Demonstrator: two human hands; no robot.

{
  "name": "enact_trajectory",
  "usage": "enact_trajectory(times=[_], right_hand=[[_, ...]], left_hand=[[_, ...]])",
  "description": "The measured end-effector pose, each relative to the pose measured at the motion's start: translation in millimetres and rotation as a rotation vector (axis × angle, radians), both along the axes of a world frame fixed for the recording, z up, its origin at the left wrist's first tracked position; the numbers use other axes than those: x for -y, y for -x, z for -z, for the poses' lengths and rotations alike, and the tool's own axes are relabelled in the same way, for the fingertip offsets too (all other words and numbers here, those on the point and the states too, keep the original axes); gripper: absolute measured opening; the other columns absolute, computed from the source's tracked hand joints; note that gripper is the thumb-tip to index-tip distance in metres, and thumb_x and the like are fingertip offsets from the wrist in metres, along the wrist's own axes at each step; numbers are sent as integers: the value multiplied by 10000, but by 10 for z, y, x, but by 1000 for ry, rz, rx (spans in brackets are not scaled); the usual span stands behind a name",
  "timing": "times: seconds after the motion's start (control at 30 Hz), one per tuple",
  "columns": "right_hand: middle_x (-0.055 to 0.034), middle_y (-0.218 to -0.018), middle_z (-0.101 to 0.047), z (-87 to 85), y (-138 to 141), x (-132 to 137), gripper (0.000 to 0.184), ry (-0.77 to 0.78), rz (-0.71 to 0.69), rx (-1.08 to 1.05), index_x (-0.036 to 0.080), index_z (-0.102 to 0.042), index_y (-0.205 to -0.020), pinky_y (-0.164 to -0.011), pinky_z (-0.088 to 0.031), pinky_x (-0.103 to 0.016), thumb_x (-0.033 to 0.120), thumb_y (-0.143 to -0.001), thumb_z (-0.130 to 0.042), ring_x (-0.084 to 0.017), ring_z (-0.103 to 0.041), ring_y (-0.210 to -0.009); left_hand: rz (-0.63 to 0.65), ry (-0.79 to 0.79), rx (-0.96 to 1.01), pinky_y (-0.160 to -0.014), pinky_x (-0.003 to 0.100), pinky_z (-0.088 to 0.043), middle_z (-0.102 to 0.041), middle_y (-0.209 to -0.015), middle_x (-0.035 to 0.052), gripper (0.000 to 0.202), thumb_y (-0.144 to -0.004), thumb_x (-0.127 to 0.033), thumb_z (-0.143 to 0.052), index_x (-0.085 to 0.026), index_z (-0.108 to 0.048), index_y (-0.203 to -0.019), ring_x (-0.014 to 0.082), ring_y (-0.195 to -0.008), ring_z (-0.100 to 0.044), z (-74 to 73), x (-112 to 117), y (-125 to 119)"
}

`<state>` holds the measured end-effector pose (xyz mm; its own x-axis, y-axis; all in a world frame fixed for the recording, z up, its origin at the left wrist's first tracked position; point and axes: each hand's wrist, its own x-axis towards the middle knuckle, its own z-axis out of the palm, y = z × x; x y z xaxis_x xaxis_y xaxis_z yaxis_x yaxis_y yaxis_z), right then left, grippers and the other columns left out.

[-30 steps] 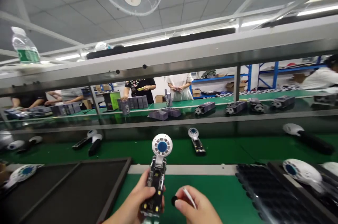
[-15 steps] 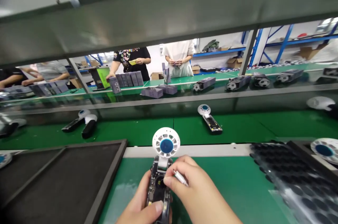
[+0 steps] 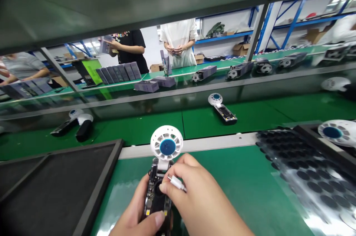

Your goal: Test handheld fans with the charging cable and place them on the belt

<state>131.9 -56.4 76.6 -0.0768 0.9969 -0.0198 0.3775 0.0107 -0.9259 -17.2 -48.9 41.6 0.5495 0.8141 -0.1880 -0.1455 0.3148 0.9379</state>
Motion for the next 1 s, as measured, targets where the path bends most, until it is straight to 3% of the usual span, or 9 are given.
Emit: enact_trajectory(times=[0.27, 0.43, 0.5, 0.6, 0.73, 0.83, 1.0], right_hand=[[28, -804, -495, 19, -7, -7, 173, -14, -14, 49, 214, -518, -621, -619, -383, -228, 94, -744, -491, -137, -525, -732], [28, -808, -499, 46, 13, 6, 183, -7, -11, 78, 216, -506, -598, -618, -396, -238, 119, -752, -488, -143, -527, -726], [36, -823, -504, 64, 27, 16, 184, -11, 4, 127, 225, -503, -604, -623, -403, -246, 140, -767, -489, -145, -526, -709], [43, -830, -502, 80, 56, 36, 170, -17, 42, 229, 235, -504, -627, -612, -412, -255, 147, -772, -492, -143, -526, -667], [44, -807, -502, 107, 95, 94, 172, -56, 86, 322, 243, -506, -653, -557, -411, -243, 138, -784, -467, -129, -519, -595], [33, -828, -526, 159, 113, 153, 164, -222, 104, 448, 252, -537, -693, -521, -393, -247, 118, -755, -467, -136, -511, -578], [-7, -831, -612, 254, 107, 202, 291, -679, 149, 688, 239, -620, -835, -520, -366, -286, 61, -706, -430, -160, -524, -583]], left_hand=[[-18, -55, -58, -905, 324, -310, -445, -1239, 124, 703, -660, -363, -624, -173, -232, -1212, 248, -1123, -405, -14, 13, -15], [-55, -71, -220, -938, 350, -265, -594, -989, 78, 712, -654, -284, -610, -178, -214, -1236, 282, -1199, -314, -4, 36, 8], [-54, -57, -260, -925, 355, -274, -585, -1011, 83, 724, -641, -273, -609, -173, -208, -1235, 288, -1182, -334, -14, 41, 7], [-36, -10, -198, -889, 358, -300, -496, -1178, 121, 725, -633, -303, -613, -169, -206, -1217, 284, -1141, -376, -21, 41, -8], [-36, 103, -56, -868, 340, -320, -510, -1168, 117, 757, -610, -368, -657, -171, -236, -1207, 249, -1035, -467, -3, 39, -18], [-48, 178, 1, -826, 301, -349, -561, -1094, 88, 751, -596, -360, -685, -172, -275, -1196, 218, -977, -503, -22, 39, -16], [-43, 208, 109, -761, 264, -373, -603, -974, 46, 626, -606, -310, -700, -194, -375, -1128, 174, -868, -549, -113, 53, -13]])
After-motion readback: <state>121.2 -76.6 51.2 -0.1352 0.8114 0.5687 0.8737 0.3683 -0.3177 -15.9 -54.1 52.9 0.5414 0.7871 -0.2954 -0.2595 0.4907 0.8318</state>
